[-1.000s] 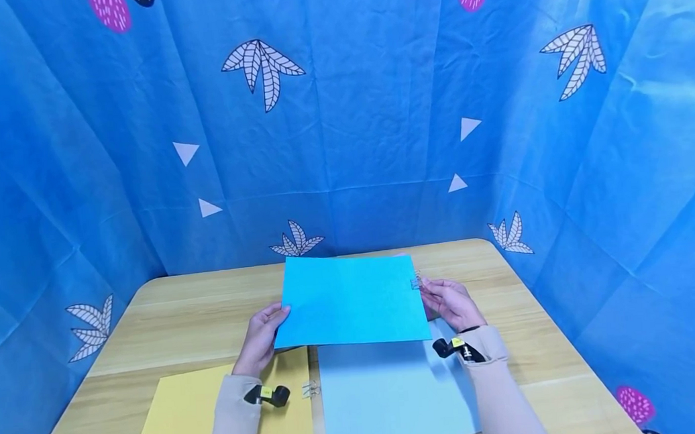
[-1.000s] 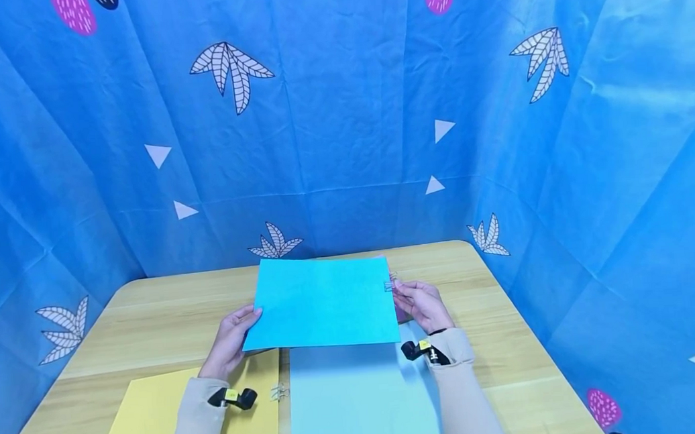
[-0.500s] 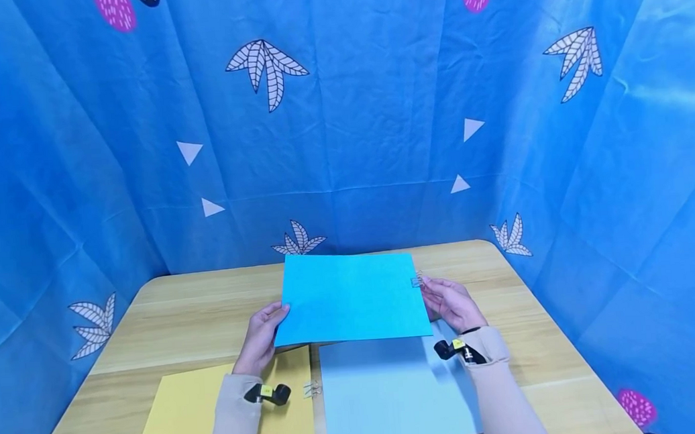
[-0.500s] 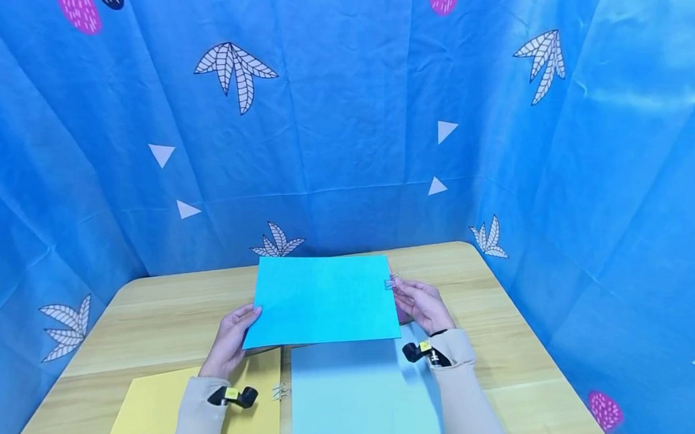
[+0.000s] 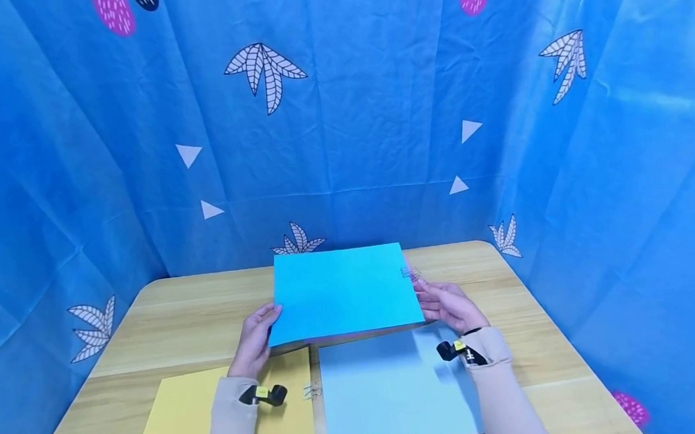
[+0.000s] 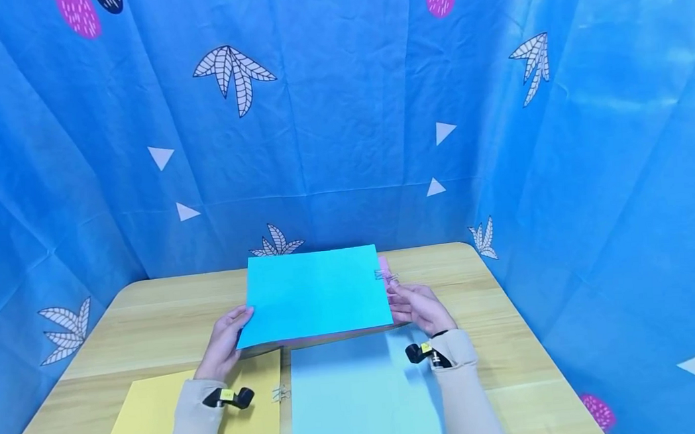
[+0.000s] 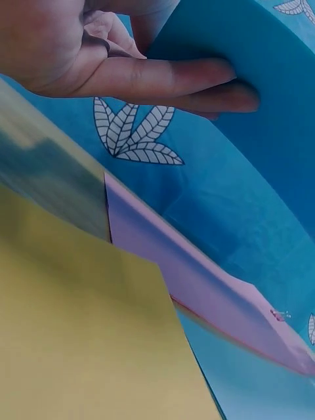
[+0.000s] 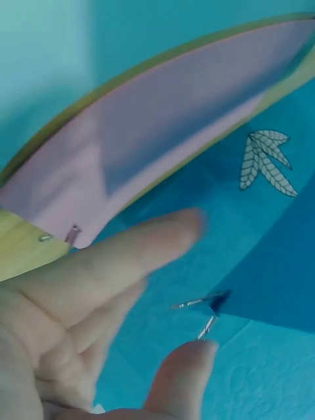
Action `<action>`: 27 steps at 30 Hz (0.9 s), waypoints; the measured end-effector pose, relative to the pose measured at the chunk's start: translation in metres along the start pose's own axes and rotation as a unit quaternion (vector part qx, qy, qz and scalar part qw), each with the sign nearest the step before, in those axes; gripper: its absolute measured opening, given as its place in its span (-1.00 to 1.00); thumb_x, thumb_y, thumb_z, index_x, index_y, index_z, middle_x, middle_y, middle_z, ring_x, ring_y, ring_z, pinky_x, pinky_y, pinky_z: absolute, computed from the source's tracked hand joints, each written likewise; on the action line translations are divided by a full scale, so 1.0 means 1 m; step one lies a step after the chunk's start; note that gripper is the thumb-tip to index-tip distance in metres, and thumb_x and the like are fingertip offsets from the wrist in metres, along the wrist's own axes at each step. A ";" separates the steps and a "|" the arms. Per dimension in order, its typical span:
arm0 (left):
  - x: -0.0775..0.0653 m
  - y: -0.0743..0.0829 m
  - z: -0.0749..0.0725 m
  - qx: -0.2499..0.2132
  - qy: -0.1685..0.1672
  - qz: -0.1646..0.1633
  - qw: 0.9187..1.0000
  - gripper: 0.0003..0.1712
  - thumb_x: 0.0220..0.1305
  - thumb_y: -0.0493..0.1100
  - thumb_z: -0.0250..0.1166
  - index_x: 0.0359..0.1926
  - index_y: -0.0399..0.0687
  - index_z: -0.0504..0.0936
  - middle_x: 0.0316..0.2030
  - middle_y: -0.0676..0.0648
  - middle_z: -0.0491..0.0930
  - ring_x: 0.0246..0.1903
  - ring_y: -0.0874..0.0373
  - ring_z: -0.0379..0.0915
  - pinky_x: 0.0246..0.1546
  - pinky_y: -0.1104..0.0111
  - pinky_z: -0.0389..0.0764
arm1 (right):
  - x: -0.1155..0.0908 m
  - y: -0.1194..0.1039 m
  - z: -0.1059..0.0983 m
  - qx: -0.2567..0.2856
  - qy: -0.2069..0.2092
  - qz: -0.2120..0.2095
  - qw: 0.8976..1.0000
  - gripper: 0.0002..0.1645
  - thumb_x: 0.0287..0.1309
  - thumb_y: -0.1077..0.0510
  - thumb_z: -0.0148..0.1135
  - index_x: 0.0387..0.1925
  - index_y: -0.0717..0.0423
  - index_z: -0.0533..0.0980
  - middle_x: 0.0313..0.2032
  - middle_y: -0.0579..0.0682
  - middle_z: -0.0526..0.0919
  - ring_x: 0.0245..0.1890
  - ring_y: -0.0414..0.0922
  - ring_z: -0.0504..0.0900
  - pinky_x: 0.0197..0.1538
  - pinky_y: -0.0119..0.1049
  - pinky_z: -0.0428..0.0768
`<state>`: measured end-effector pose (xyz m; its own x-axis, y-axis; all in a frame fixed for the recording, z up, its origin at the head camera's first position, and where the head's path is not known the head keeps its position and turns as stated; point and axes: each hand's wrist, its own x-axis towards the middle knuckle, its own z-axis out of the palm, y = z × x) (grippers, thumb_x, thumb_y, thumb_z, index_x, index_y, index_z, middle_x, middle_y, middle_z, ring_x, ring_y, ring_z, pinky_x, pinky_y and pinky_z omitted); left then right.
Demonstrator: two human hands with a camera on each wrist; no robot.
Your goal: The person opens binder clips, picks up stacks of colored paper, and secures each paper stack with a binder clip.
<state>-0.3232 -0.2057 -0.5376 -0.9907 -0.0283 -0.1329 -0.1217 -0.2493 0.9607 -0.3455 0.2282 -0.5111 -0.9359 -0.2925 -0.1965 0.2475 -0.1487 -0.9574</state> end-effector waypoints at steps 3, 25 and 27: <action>-0.001 0.003 -0.003 -0.004 0.005 0.006 1.000 -0.83 0.55 -0.15 0.19 0.04 -0.09 0.56 -0.19 0.17 0.60 -0.32 0.38 0.55 -0.22 0.58 0.65 | 0.000 -0.001 0.003 -0.026 -0.041 -0.012 0.999 -0.25 0.59 -0.01 0.05 0.45 0.52 0.19 0.06 0.10 0.76 -0.04 -0.17 0.79 0.08 -0.26 0.76; -0.016 0.011 -0.040 0.065 -0.034 -0.023 0.997 -0.35 0.59 -0.02 0.14 0.47 -0.33 0.24 -0.42 0.25 0.61 -0.48 0.42 0.51 -0.43 0.59 0.59 | 0.009 0.011 0.047 -0.088 0.016 -0.020 0.996 -0.61 0.42 0.33 0.18 0.16 0.53 0.46 -0.34 -0.11 0.73 -0.35 -0.28 0.76 -0.20 -0.39 0.78; -0.017 0.014 -0.047 0.078 -0.049 -0.025 0.995 -0.35 0.59 -0.03 0.14 0.46 -0.35 0.23 -0.47 0.25 0.55 -0.52 0.42 0.42 -0.50 0.60 0.48 | 0.011 0.011 0.052 -0.090 0.028 -0.020 0.995 -0.60 0.41 0.33 0.18 0.17 0.53 0.47 -0.30 -0.08 0.73 -0.33 -0.27 0.77 -0.18 -0.38 0.78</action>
<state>-0.3047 -0.2541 -0.5333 -0.9833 0.0775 -0.1647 -0.1717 -0.0949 0.9806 -0.3404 0.1744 -0.5133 -0.9577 -0.2363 -0.1639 0.1653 0.0139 -0.9861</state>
